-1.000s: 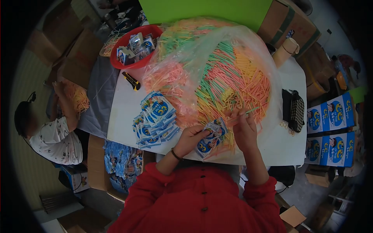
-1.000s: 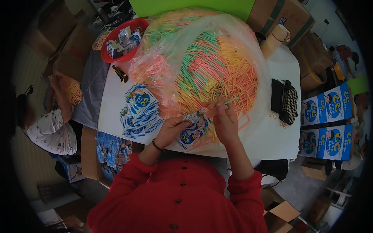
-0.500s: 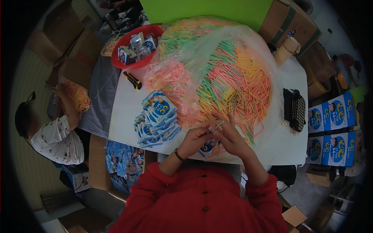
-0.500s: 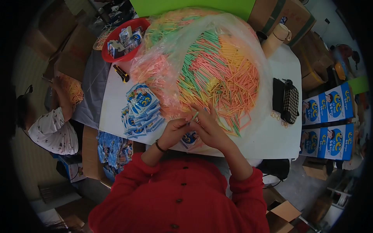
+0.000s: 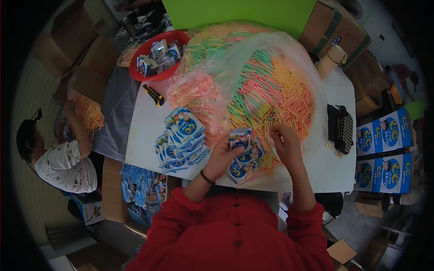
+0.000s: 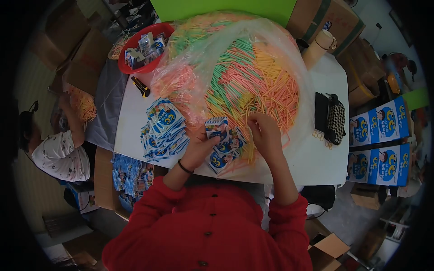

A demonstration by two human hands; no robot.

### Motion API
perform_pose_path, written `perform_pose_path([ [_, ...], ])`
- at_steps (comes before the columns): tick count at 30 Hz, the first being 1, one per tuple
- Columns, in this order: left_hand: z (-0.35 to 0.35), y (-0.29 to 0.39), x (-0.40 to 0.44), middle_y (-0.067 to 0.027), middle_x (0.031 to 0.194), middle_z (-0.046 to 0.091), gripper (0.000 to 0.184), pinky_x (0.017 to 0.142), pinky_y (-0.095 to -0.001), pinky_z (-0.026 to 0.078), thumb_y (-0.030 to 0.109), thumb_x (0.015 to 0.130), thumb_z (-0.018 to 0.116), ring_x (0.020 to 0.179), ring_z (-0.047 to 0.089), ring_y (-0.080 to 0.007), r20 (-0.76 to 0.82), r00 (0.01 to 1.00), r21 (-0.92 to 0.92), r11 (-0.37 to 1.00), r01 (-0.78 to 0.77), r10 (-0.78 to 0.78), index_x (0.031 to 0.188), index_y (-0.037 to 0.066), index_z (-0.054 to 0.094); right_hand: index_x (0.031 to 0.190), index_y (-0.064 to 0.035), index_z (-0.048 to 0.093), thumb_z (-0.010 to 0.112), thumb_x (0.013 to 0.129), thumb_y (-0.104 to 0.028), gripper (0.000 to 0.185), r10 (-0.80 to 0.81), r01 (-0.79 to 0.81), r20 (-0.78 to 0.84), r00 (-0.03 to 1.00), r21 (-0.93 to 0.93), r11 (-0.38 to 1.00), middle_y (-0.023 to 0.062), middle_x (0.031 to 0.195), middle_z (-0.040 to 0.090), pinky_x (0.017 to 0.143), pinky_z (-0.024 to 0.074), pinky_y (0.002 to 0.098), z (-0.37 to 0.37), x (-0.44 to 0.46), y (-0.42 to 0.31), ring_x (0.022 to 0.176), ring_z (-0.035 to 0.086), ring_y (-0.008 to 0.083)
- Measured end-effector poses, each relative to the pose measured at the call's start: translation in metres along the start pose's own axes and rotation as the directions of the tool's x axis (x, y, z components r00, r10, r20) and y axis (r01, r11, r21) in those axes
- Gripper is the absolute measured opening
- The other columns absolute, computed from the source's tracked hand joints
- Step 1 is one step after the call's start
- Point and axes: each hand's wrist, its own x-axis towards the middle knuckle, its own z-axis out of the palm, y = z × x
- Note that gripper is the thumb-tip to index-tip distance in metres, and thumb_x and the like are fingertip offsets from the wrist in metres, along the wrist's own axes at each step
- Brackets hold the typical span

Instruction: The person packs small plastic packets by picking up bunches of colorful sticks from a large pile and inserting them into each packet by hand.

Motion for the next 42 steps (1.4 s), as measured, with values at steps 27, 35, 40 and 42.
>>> perform_pose_path([
  [27,-0.007,-0.011,-0.017,-0.0054,0.102,0.067,0.037,0.08,-0.0244,0.05,0.001,0.086,0.064,0.092,0.062,-0.0089,0.076,0.991,0.535,0.834,-0.136,0.113,0.122,0.003,0.058,0.097,-0.0023,0.063,0.068,0.081,0.004,0.018,-0.139,0.125,0.042,0.989,0.236,0.964,0.0083,0.093,0.068,0.074,0.052,0.0268,0.01,-0.015,-0.037,0.083,0.067,0.0169],
  [35,-0.01,-0.005,-0.019,-0.0048,0.105,0.066,0.038,0.083,-0.0247,0.049,-0.003,0.086,0.063,0.097,0.061,-0.0101,0.104,0.986,0.539,0.826,-0.163,0.127,0.123,0.002,0.056,0.095,-0.0008,0.062,0.066,0.082,0.007,0.016,0.019,-0.029,0.024,1.0,0.502,0.865,0.0068,0.093,0.066,0.079,0.0489,0.0257,0.006,-0.012,-0.037,0.085,0.062,0.014],
  [40,-0.007,-0.004,-0.018,-0.007,0.102,0.068,0.039,0.081,-0.0249,0.05,0.001,0.085,0.065,0.094,0.064,-0.0113,0.104,0.983,0.54,0.821,-0.184,0.153,0.123,0.004,0.058,0.094,-0.0041,0.063,0.068,0.078,0.006,0.019,-0.118,0.081,0.108,0.987,0.295,0.952,0.006,0.089,0.066,0.08,0.0473,0.0297,0.006,-0.01,-0.041,0.085,0.062,0.0168],
  [42,-0.005,-0.001,-0.019,-0.0063,0.104,0.067,0.038,0.082,-0.0247,0.05,0.002,0.085,0.065,0.095,0.063,-0.011,0.116,0.981,0.53,0.826,-0.192,0.153,0.122,0.004,0.058,0.093,-0.0064,0.064,0.069,0.076,0.004,0.02,-0.143,0.088,0.182,0.973,0.281,0.956,0.005,0.088,0.066,0.083,0.046,0.0326,0.006,-0.008,-0.043,0.087,0.062,0.0185],
])
